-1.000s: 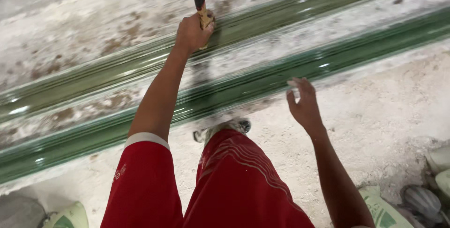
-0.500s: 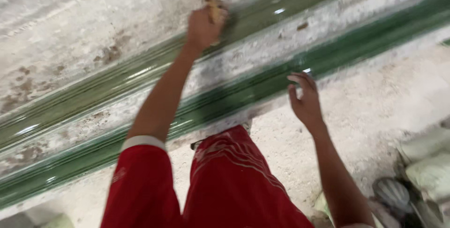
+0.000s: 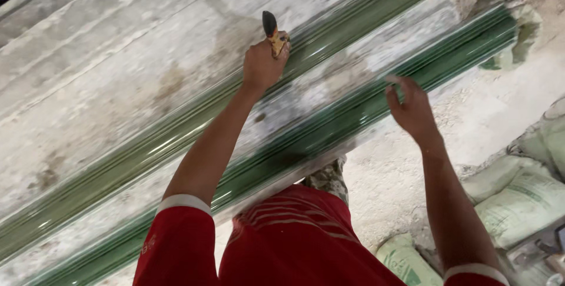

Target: The person scrapes dried plaster residue off long green molding strips on a workbench using a small hand tool, sweeps debris aside, brushes the strips with a paintbrush, and repositions the strips. They then gather plaster pieces into a bowl and mix plaster by hand in the bowl.

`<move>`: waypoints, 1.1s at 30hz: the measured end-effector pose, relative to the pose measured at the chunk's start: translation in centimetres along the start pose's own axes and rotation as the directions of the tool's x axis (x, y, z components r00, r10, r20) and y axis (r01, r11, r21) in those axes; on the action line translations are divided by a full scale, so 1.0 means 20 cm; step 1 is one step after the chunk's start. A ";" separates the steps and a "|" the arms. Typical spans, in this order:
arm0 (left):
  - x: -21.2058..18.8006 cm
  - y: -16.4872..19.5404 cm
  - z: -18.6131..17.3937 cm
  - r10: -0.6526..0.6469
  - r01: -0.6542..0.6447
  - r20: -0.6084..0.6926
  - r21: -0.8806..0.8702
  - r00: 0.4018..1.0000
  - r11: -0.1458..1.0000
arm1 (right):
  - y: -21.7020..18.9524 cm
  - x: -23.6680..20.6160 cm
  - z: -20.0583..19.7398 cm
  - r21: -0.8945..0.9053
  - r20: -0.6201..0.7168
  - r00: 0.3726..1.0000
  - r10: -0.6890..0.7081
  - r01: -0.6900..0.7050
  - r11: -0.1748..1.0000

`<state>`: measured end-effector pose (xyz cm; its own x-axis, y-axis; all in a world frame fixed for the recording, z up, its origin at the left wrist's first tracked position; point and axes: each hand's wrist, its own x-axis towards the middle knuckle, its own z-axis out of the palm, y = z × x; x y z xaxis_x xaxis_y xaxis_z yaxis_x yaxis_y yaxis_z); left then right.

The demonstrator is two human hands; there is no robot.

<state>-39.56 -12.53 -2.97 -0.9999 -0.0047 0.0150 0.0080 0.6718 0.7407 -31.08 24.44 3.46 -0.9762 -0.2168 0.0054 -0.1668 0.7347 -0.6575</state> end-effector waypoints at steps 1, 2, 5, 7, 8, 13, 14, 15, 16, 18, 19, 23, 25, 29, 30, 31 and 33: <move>0.05 0.06 0.07 -0.048 0.048 0.035 0.004 0.998 0.999 | 0.12 0.07 -0.07 -0.045 -0.008 1.000 -0.019 0.018 0.999; 0.11 0.12 0.13 -0.025 0.025 0.007 0.004 1.000 1.000 | 0.25 0.18 -0.15 -0.087 -0.018 0.999 -0.048 0.047 0.995; 0.24 0.31 0.33 -0.006 0.006 -0.016 0.031 1.000 0.999 | 0.59 0.44 -0.31 -0.129 0.026 0.993 0.116 -0.112 0.985; 0.38 0.42 0.44 -0.005 0.007 -0.022 0.105 1.000 0.994 | 0.78 0.73 -0.34 -0.186 0.077 0.977 0.196 -0.180 0.966; 0.45 0.48 0.50 -0.008 0.011 -0.030 0.109 1.000 0.994 | 0.84 0.81 -0.33 -0.239 0.113 0.969 0.218 -0.187 0.953; 0.81 0.81 0.88 -0.046 0.047 -0.019 0.061 0.999 0.997 | 0.98 1.03 -0.30 -0.241 0.282 0.883 0.375 -0.313 0.919; 0.88 0.88 0.96 -0.063 0.065 -0.026 0.085 0.998 0.994 | 1.01 1.03 -0.28 -0.241 0.282 0.884 0.373 -0.310 0.919; 0.95 0.95 1.05 -0.077 0.081 -0.038 0.110 0.996 0.991 | 1.01 1.03 -0.29 -0.241 0.281 0.887 0.365 -0.303 0.922; 1.01 1.02 1.13 -0.093 0.098 -0.046 0.132 0.995 0.986 | 1.00 1.02 -0.29 -0.224 0.286 0.873 0.394 -0.339 0.914; 1.14 1.15 1.30 -0.061 0.065 -0.050 0.080 0.997 0.995 | 0.99 1.01 -0.30 -0.197 0.295 0.836 0.462 -0.420 0.886; 1.20 1.22 1.37 -0.042 0.045 -0.058 0.052 0.997 0.998 | 0.99 1.01 -0.30 -0.189 0.275 0.841 0.466 -0.428 0.884; 1.41 1.45 1.59 -0.013 0.013 -0.075 -0.003 0.997 1.000 | 0.97 1.02 -0.31 -0.170 0.219 0.857 0.467 -0.437 0.883; 1.49 1.56 1.67 -0.004 0.012 -0.118 0.075 0.993 0.997 | 0.96 1.03 -0.32 -0.165 0.224 0.848 0.480 -0.452 0.877; 1.54 1.68 1.71 -0.082 0.074 -0.042 -0.162 0.996 0.984 | 0.92 1.04 -0.36 -0.174 0.253 0.832 0.494 -0.463 0.869; 1.52 1.68 1.71 -0.115 0.123 0.048 -0.194 0.992 0.973 | 0.91 1.05 -0.37 -0.181 0.254 0.832 0.493 -0.459 0.870; 1.50 1.67 1.70 -0.146 0.175 0.140 -0.221 0.979 0.960 | 0.90 1.05 -0.38 -0.183 0.257 0.846 0.468 -0.433 0.883; 1.42 1.62 1.66 -0.153 0.149 -0.005 -0.179 0.988 0.972 | 0.89 1.06 -0.39 -0.191 0.272 0.867 0.418 -0.377 0.906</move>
<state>-68.16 33.60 -0.86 -0.9893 -0.1112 -0.0947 -0.1392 0.5201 0.8427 -55.74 37.88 -2.25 -0.8784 -0.0554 -0.4748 0.1907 0.8702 -0.4543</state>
